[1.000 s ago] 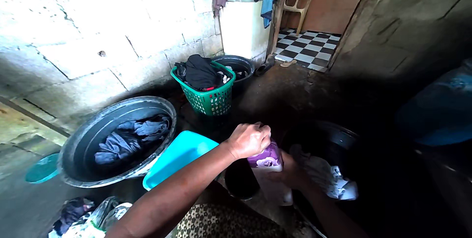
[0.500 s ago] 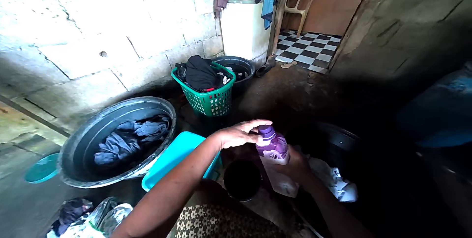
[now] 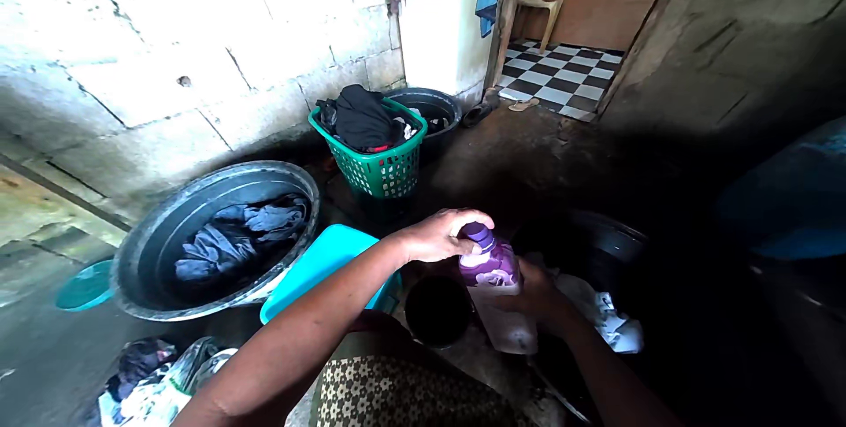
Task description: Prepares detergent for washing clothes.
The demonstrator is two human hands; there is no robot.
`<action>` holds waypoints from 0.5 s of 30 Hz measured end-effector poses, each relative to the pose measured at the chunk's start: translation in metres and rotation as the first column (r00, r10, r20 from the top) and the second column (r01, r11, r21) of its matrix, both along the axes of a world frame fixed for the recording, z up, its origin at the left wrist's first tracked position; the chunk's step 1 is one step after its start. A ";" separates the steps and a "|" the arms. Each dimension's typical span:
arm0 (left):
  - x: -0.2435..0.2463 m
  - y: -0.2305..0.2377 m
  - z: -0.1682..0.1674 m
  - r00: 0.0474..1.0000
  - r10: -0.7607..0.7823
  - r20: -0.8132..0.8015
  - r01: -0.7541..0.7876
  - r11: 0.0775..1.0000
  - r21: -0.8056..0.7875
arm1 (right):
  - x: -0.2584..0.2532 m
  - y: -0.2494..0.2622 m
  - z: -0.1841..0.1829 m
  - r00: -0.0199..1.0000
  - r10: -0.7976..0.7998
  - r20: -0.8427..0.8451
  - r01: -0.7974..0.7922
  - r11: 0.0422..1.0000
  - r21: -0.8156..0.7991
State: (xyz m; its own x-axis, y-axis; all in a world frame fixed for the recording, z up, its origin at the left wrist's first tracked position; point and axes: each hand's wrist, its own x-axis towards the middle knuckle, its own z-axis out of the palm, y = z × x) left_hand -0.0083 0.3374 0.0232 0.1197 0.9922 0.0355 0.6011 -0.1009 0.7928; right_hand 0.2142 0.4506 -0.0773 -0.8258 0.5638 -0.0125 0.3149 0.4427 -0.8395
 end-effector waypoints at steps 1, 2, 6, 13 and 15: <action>0.002 -0.001 -0.002 0.999 0.007 -0.032 -0.005 0.998 0.060 | 0.000 -0.003 0.003 0.999 0.012 -0.037 -0.014 0.999 -0.050; 0.004 -0.002 -0.005 0.996 0.026 -0.084 -0.015 0.991 0.130 | 0.000 -0.007 0.005 0.996 0.021 -0.081 -0.029 0.995 -0.094; 0.021 -0.005 -0.011 0.865 0.314 -0.393 -0.196 0.930 0.311 | -0.005 -0.016 0.009 0.992 0.048 -0.117 -0.058 0.995 -0.081; 0.033 0.013 0.015 0.725 0.291 -0.625 -0.579 0.749 -0.322 | -0.014 -0.037 0.013 0.961 -0.215 0.174 0.076 0.808 0.584; 0.022 0.008 0.008 0.794 0.324 -0.515 -0.511 0.814 -0.275 | -0.013 -0.031 0.009 0.960 -0.230 0.158 0.086 0.781 0.618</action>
